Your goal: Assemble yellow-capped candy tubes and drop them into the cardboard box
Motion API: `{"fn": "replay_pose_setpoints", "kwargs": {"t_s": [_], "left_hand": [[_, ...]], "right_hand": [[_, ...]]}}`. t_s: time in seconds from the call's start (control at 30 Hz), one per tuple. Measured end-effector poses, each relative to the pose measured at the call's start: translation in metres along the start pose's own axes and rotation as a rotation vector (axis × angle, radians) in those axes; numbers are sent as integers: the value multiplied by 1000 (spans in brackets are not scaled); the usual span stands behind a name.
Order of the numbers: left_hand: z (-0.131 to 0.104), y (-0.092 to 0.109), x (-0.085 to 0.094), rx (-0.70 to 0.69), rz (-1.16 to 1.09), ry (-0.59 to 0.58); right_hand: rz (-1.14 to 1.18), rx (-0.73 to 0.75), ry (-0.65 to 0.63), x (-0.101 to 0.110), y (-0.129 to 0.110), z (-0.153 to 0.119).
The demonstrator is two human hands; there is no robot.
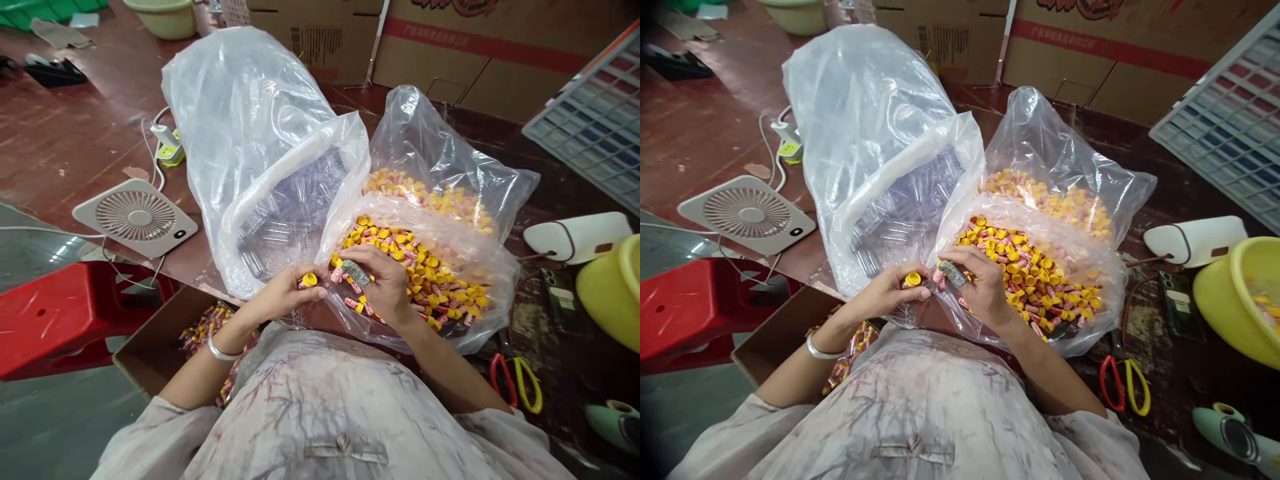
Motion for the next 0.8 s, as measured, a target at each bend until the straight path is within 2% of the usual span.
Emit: {"fn": "replay_pose_setpoints", "kwargs": {"t_s": [0.1, 0.3, 0.43, 0.5, 0.53, 0.63, 0.7, 0.77, 0.8], "left_hand": [[2, 4, -10, 30, -217, 36], [3, -10, -26, 192, -596, 176], [9, -12, -41, 267, -817, 158], [12, -10, -44, 279, -849, 111], [14, -9, -43, 278, -832, 82], [23, -11, -24, 245, -544, 14], [32, -17, 3, 201, -127, 103], [44, -23, 33, 132, 375, 248], [52, -26, 45, 95, 603, 282]], "right_hand": [[-34, 49, -47, -3, -4, 1], [-258, 221, -253, -10, -4, -7], [-384, 231, -163, -20, -3, -16], [-378, 198, -124, -24, -4, -18], [-370, 176, -143, -24, -5, -18], [-334, 127, -301, -16, -5, -16], [-331, 69, -367, 1, 1, -14], [-411, -31, -317, 25, 12, -14], [-485, -92, -287, 35, 18, -15]]}}
Point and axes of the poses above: each hand's wrist, its own z-axis towards the middle knuckle, its own x-axis out of the back of the hand, y = z × x, the point moved 3 cm from there along z, towards the middle knuckle, and after that the axes turned 2 degrees about z, right-handed, at the moved point
